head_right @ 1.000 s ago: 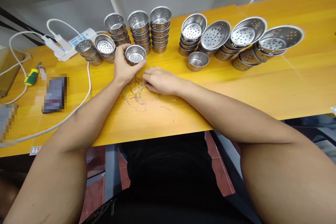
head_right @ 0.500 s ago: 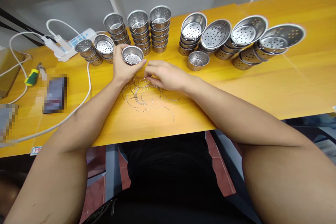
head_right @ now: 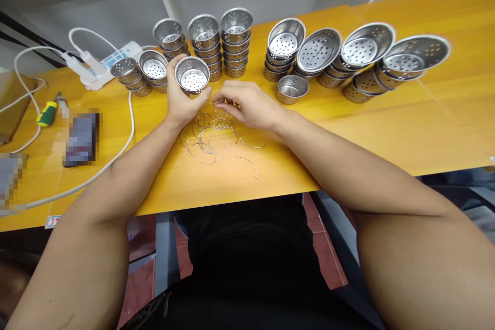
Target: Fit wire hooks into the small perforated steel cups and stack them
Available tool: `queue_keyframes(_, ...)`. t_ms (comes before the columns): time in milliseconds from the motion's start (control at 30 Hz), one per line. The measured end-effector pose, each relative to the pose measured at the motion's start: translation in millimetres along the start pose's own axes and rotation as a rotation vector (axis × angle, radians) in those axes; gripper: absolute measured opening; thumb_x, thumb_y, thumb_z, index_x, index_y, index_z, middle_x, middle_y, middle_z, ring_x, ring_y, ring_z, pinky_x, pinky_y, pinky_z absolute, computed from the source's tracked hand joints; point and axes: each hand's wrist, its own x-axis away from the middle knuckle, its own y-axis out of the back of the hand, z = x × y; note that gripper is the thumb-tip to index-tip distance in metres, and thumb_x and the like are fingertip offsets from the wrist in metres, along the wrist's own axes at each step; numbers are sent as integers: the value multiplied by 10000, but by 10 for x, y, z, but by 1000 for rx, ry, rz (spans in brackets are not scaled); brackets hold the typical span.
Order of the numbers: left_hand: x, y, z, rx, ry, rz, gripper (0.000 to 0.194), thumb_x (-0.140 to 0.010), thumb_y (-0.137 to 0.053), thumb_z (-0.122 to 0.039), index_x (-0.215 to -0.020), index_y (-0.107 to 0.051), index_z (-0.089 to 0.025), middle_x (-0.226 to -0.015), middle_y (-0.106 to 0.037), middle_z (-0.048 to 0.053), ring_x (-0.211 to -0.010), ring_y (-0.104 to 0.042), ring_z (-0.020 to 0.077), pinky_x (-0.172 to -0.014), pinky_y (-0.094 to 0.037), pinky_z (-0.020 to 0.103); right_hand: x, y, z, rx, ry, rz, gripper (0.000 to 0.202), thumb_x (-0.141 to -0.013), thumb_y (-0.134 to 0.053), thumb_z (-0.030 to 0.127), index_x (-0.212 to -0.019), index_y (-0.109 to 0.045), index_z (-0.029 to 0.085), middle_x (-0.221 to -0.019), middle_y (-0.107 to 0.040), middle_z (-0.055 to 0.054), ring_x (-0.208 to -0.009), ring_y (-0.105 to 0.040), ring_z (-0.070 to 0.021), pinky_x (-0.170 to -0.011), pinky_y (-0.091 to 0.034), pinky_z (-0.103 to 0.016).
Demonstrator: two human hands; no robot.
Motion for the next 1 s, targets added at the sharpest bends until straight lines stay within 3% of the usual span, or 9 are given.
queue_keyframes(133,23,5,56,-4,-18,15,951,-987,-777,-852,-1705,-348,-400,-1678,-539,117,-1631,-595,358,-1451,-468,566,-17,25,-34,-31,-87,-126,319,-1177,-690,573,-1076,-783,285,-985,-776,-72,-848,-698,-259,-805,-589,-445)
queue_keyframes(333,2,82,-91,-69,0,38,978,-867,-910,-869,-1598,-516,-352,-1536,-612,109,-1521,-653,362,-1414,-501,589,-24,2,-220,-239,-331,-312,532,-1095,-678,869,-1128,-694,338,-823,-691,-17,-730,-646,-226,-689,-590,-411)
queue_keyframes(467,-7,73,-187,-110,34,30,901,-843,-920,-887,-1468,-582,-331,-1447,-633,95,-1452,-686,354,-1370,-534,613,-22,-8,-305,-254,-375,-334,603,-1039,-694,933,-1123,-709,336,-871,-731,-44,-737,-642,-238,-683,-604,-439)
queue_keyframes(700,39,-30,-300,-55,105,133,937,-879,-902,-875,-1511,-464,-340,-1460,-677,92,-1423,-749,322,-1327,-584,580,-43,-17,-185,-306,-412,-279,693,-964,-726,995,-1129,-735,323,-971,-803,-60,-638,-601,-208,-583,-579,-432)
queue_keyframes(833,89,-101,-409,-18,44,239,1064,-849,-915,-896,-1597,-385,-356,-1542,-638,109,-1506,-718,343,-1347,-571,565,-58,-23,-147,-334,-415,-272,651,-966,-779,946,-1077,-746,306,-885,-749,-54,-620,-611,-211,-556,-569,-423)
queue_keyframes(1000,122,-133,-521,10,-9,327,1258,-725,-925,-990,-1638,-326,-364,-1585,-598,125,-1524,-712,372,-1333,-583,564,-50,1,-125,-188,-386,-263,608,-1008,-766,901,-1073,-732,297,-835,-704,-46,-668,-607,-229,-634,-552,-438)
